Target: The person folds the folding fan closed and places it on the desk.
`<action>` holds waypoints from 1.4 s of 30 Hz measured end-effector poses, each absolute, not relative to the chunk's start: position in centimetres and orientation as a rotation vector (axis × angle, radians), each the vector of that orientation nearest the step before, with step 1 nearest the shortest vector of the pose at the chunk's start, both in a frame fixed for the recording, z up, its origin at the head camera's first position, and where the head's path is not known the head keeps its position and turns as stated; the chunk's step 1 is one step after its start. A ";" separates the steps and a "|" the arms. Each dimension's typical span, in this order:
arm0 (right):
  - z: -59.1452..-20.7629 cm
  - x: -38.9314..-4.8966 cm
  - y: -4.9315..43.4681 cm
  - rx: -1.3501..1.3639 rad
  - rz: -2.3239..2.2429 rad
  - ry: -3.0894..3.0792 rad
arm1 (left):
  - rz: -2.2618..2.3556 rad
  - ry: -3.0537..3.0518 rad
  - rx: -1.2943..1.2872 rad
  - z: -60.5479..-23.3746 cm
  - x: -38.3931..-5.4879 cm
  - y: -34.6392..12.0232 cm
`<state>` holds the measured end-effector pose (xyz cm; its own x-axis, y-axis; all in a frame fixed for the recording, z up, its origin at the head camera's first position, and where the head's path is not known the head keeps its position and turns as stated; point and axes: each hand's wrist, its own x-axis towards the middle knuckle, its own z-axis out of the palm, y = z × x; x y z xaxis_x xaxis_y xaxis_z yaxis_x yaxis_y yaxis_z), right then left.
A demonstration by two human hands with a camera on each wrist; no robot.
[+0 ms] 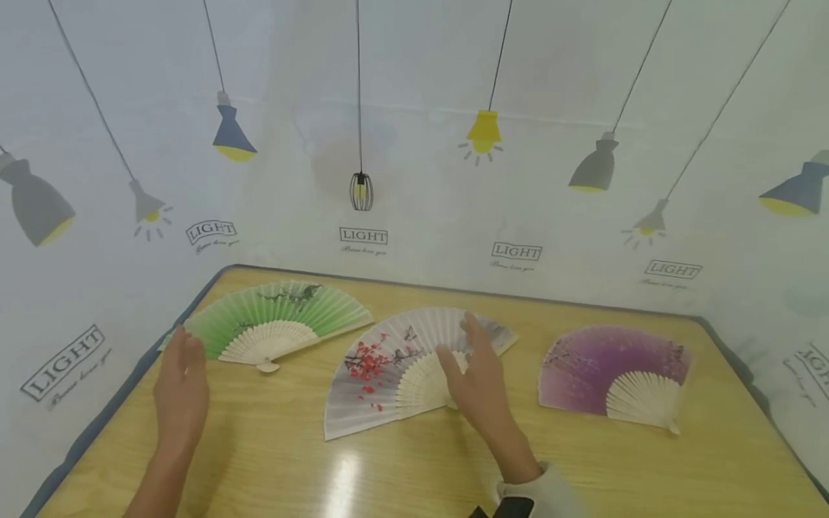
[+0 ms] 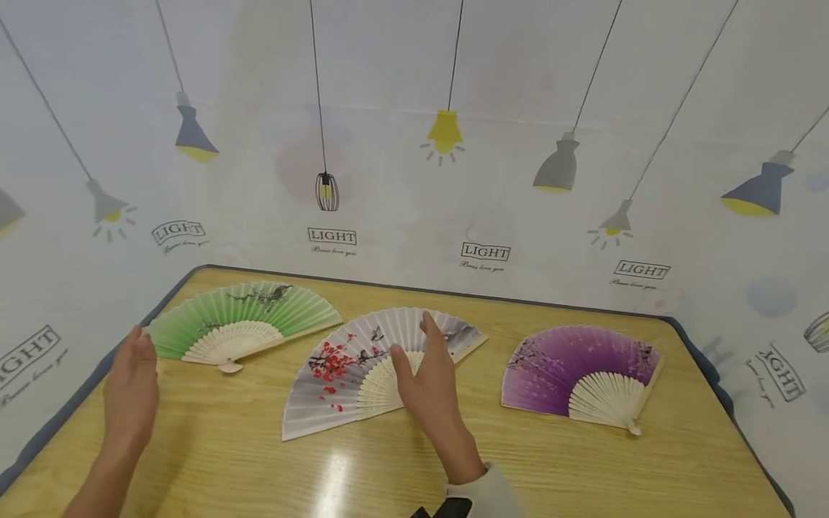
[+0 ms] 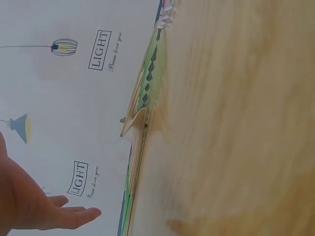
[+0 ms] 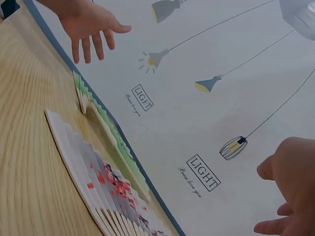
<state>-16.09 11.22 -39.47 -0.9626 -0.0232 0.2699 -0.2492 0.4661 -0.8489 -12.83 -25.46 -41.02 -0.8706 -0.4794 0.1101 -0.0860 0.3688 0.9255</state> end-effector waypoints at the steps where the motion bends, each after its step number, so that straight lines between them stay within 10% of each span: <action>1: -39.5 -16.1 10.7 0.191 1.564 -2.463 | -1.525 -2.255 0.522 -41.1 -12.9 -25.5; 22: -41.3 -16.7 -0.5 -0.186 2.894 -1.646 | -1.962 -1.689 0.534 -44.2 -14.4 -25.7; 28: -42.4 -17.0 -3.6 -0.285 3.220 -1.346 | -2.455 -0.722 0.300 -44.5 -14.0 -26.5; 42: -44.4 -18.0 -7.5 -0.395 3.356 -1.154 | -2.547 -0.326 0.302 -45.2 -14.0 -27.0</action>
<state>-18.01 -7.46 -44.43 -0.8858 -0.3229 -0.3333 0.4596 -0.7097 -0.5340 -14.02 -26.99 -45.22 -0.8244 -0.5469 -0.1461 0.4924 -0.8202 0.2913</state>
